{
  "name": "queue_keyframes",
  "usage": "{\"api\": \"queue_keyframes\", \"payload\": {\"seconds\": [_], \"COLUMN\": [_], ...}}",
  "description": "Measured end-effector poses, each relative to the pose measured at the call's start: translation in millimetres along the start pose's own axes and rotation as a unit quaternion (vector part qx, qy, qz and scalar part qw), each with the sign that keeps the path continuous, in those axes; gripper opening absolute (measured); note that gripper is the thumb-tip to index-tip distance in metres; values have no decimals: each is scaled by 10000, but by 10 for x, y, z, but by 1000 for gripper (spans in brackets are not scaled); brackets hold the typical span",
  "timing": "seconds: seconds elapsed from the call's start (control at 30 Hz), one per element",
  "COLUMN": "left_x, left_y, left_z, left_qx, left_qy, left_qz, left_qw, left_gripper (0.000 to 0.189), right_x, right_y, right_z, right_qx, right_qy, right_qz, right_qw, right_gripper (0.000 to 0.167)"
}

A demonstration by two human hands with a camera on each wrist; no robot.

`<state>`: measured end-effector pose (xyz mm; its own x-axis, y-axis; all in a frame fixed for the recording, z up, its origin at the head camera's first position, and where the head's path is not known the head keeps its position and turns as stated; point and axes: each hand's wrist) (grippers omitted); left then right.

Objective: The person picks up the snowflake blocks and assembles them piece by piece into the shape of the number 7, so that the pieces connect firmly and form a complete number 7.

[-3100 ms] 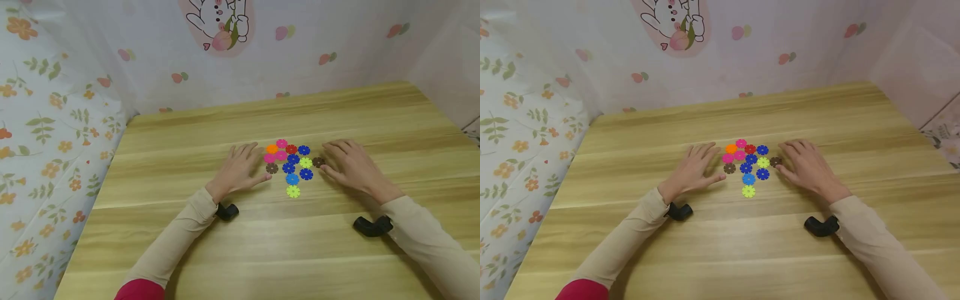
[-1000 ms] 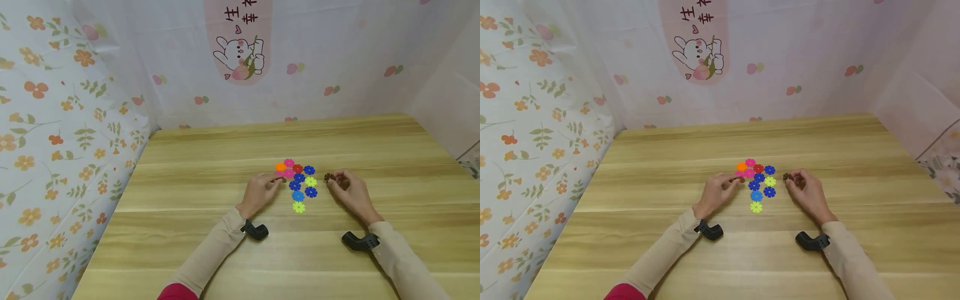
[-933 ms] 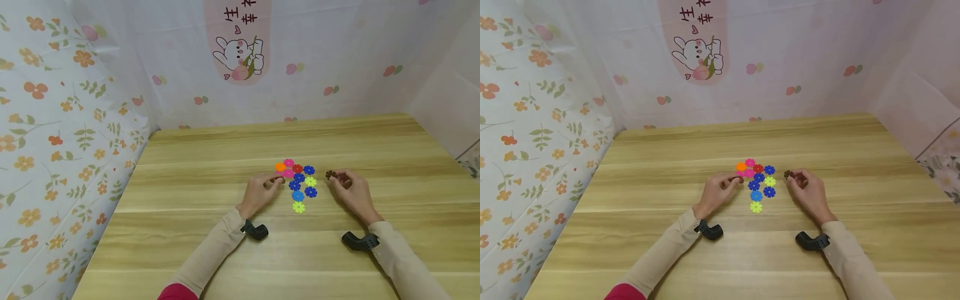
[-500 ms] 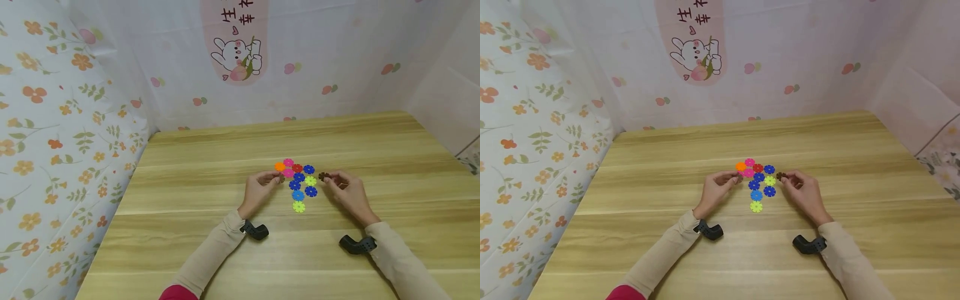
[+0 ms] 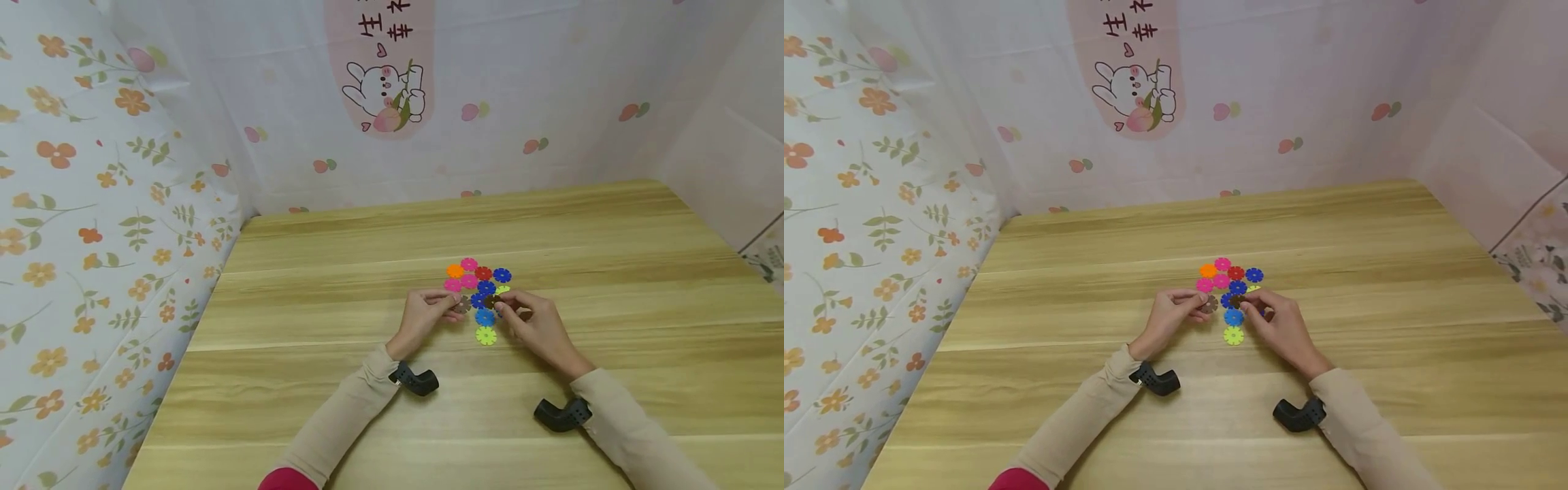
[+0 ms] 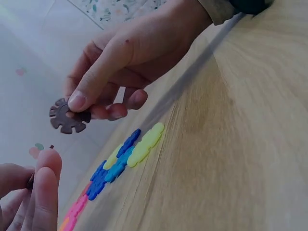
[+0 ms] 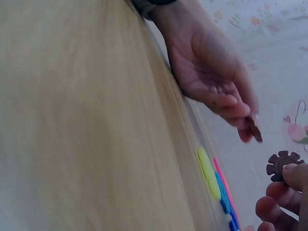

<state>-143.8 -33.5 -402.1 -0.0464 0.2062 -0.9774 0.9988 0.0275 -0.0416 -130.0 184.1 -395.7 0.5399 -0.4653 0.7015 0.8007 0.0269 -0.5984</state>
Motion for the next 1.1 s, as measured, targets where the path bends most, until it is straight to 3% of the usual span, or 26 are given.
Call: {"api": "queue_keyframes", "payload": {"seconds": [0.33, 0.8, 1.1], "left_x": [-17, -9, -13], "left_y": [6, -26, -2], "left_z": [-41, -46, -86], "left_qx": [100, 72, 158], "left_qy": [51, 56, 204], "left_qz": [825, 905, 1164], "left_qw": [9965, 9959, 9929], "left_gripper": [21, 22, 22], "right_x": [69, 40, 44], "right_y": [38, 23, 34], "right_z": [-70, -97, -106], "right_qx": [266, 235, 117], "right_qy": [103, 123, 209], "right_qz": [250, 591, 772], "right_qw": [9993, 9979, 9967], "right_gripper": [10, 14, 14]}}
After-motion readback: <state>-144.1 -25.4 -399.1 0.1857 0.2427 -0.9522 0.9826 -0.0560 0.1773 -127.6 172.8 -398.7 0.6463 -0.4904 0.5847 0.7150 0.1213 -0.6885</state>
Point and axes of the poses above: each hand's wrist, its own y-axis away from the middle knuckle, its own z-axis out of the back of the hand, x = y × z, and after that the axes turned 15 degrees about -x, right-handed
